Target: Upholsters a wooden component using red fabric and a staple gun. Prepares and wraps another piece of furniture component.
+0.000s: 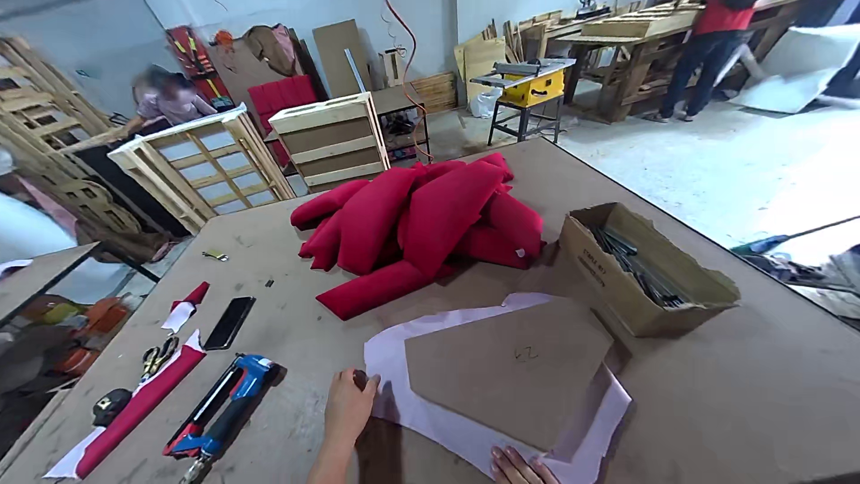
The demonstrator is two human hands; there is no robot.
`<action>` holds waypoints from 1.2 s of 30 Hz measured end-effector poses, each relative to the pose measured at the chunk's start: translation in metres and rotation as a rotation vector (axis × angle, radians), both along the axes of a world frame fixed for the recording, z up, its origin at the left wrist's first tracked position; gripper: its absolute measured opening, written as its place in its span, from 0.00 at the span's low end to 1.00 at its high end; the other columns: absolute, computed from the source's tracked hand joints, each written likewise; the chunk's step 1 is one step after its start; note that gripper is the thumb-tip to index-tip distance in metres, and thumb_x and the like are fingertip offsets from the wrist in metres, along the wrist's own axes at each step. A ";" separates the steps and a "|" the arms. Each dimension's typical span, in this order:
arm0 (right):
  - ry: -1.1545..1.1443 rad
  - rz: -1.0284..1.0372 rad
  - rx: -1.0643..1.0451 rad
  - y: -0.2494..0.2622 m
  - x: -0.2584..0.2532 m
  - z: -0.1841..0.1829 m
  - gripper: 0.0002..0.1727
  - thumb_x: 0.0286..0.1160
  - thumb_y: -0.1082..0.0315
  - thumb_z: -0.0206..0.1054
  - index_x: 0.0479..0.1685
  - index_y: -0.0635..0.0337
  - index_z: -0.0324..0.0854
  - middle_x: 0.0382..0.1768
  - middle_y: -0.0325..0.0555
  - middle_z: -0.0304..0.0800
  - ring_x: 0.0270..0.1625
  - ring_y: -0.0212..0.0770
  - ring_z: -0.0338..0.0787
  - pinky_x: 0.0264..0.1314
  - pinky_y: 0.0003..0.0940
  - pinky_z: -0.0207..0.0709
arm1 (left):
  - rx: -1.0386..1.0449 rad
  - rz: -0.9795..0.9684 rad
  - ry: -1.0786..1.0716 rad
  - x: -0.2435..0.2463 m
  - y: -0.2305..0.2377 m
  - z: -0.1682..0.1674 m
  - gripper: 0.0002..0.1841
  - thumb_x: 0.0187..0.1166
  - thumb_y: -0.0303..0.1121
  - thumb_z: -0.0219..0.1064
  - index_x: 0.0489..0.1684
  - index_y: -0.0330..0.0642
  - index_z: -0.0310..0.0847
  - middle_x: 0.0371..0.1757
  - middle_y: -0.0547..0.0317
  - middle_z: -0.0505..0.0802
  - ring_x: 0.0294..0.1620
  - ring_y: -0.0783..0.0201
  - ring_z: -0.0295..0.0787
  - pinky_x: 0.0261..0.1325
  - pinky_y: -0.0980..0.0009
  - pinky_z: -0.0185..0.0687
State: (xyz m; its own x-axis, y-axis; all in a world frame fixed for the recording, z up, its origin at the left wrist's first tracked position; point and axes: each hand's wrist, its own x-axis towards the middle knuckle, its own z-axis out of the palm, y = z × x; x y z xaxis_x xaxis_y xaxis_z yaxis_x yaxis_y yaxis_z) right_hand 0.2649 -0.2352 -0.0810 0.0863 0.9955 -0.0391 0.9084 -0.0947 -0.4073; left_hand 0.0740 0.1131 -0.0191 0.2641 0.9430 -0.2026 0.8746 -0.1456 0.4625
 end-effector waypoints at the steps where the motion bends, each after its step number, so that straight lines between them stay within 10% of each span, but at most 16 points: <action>1: 0.041 0.062 0.004 -0.010 0.005 0.004 0.43 0.84 0.32 0.50 0.91 0.50 0.62 0.93 0.42 0.59 0.96 0.48 0.55 0.95 0.57 0.45 | -0.022 0.020 0.030 0.009 -0.003 0.002 0.36 0.72 0.58 0.74 0.70 0.36 0.81 0.67 0.41 0.87 0.68 0.45 0.86 0.72 0.44 0.80; 4: 0.297 0.088 0.011 -0.036 0.028 0.034 0.27 0.90 0.45 0.55 0.78 0.48 0.81 0.82 0.40 0.79 0.89 0.42 0.70 0.93 0.49 0.59 | -0.082 0.000 0.167 0.022 -0.007 0.003 0.26 0.77 0.52 0.71 0.61 0.39 0.85 0.56 0.43 0.93 0.61 0.45 0.90 0.65 0.40 0.83; 10: 0.360 -0.691 0.323 -0.062 0.094 0.068 0.18 0.88 0.51 0.58 0.61 0.45 0.90 0.54 0.33 0.95 0.55 0.29 0.93 0.61 0.36 0.90 | -0.136 -0.094 0.200 -0.003 0.012 -0.002 0.17 0.82 0.46 0.65 0.44 0.41 0.91 0.44 0.43 0.94 0.53 0.42 0.92 0.58 0.35 0.82; 18: 0.175 -0.729 0.060 0.015 0.106 0.073 0.26 0.85 0.46 0.60 0.76 0.45 0.81 0.74 0.40 0.84 0.76 0.42 0.84 0.79 0.50 0.78 | 0.162 0.087 0.103 -0.167 0.055 0.019 0.23 0.81 0.43 0.67 0.60 0.30 0.84 0.57 0.30 0.89 0.62 0.33 0.86 0.67 0.32 0.76; 25: 0.480 -0.679 -0.008 0.161 0.093 0.089 0.31 0.87 0.42 0.58 0.82 0.47 0.75 0.70 0.48 0.88 0.72 0.47 0.87 0.78 0.56 0.78 | -0.185 0.239 -0.447 -0.122 0.008 0.019 0.26 0.85 0.50 0.64 0.67 0.35 0.84 0.61 0.41 0.92 0.64 0.49 0.89 0.70 0.43 0.82; 28: 0.488 -0.720 -0.110 0.180 0.086 0.090 0.33 0.83 0.37 0.61 0.77 0.48 0.80 0.64 0.56 0.90 0.68 0.58 0.88 0.72 0.69 0.76 | -0.105 0.278 -0.420 -0.109 -0.005 0.003 0.26 0.82 0.54 0.66 0.60 0.38 0.88 0.53 0.47 0.95 0.59 0.53 0.92 0.68 0.46 0.84; 36: 0.501 -0.688 -0.028 0.182 0.060 0.076 0.33 0.82 0.39 0.64 0.80 0.47 0.78 0.73 0.50 0.84 0.72 0.53 0.85 0.74 0.64 0.77 | -0.011 0.351 -0.369 -0.128 -0.007 -0.002 0.31 0.80 0.58 0.67 0.67 0.40 0.84 0.56 0.45 0.94 0.61 0.51 0.91 0.68 0.43 0.83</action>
